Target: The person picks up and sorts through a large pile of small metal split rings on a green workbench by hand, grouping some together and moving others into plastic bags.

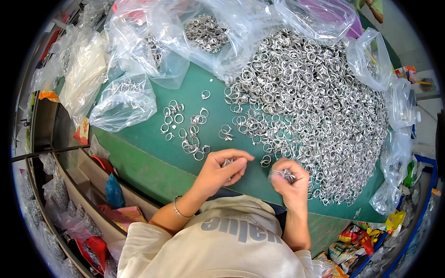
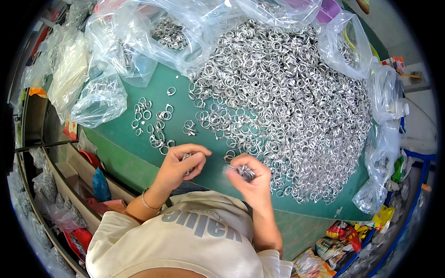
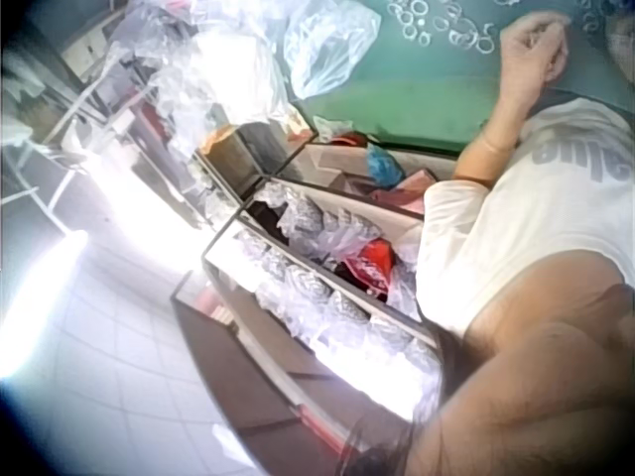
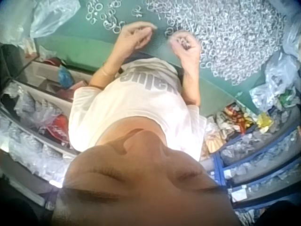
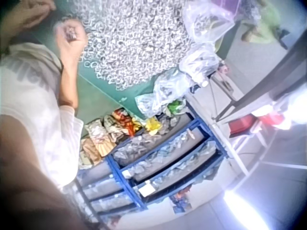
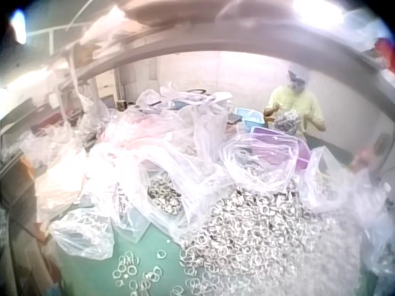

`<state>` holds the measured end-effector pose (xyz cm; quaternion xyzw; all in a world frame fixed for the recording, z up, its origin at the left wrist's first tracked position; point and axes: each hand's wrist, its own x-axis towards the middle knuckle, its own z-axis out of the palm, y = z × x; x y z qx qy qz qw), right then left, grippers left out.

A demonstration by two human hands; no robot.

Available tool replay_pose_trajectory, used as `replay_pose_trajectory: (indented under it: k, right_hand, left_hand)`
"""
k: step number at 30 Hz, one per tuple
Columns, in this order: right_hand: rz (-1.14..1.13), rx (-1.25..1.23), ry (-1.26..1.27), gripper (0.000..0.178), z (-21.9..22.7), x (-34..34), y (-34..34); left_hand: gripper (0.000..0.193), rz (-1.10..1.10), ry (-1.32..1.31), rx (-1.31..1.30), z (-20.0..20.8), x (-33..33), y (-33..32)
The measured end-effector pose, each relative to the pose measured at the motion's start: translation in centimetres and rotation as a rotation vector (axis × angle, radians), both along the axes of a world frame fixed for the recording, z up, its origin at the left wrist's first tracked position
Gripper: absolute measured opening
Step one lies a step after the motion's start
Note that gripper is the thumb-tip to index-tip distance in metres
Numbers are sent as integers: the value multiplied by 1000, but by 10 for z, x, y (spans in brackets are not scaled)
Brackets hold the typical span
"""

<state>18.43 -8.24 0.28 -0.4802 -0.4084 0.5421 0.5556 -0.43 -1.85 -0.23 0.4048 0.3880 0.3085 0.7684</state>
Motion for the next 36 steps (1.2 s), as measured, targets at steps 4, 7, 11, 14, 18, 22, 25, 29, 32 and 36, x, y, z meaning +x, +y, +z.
replay_pose_trajectory:
  k: [4,7,11,14,18,22,25,29,32,36]
  right_hand:
    - [68,-34,768,27,5,11,8]
    - [-22,-102,960,30,9,16,9]
    - [-48,-89,838,18,-2,24,3]
    - [-114,-60,-102,12,0,18,1]
    - [-103,16,-999,23,11,-12,6]
    - [-111,37,-1017,17,-5,-14,5]
    - [-184,4,-881,10,5,-12,8]
    - [-98,28,-978,17,3,-18,13]
    - [-358,24,-1054,23,5,-9,20]
    - [-245,-87,-1355,27,1,-7,27]
  left_hand:
    - [17,92,532,750,-4,24,4]
    - [17,5,760,866,-3,33,12]
    - [13,-58,753,843,-11,32,13]
    - [10,-81,184,298,2,21,14]
    - [16,-88,-657,-389,-9,0,13]
    - [22,-53,-630,-389,-16,-1,8]
    - [27,-28,-576,-493,-16,-2,4]
    - [26,19,-487,-511,-4,5,4]
    - [23,60,-381,-422,1,8,3]
    - [24,100,-400,-442,-6,10,-6]
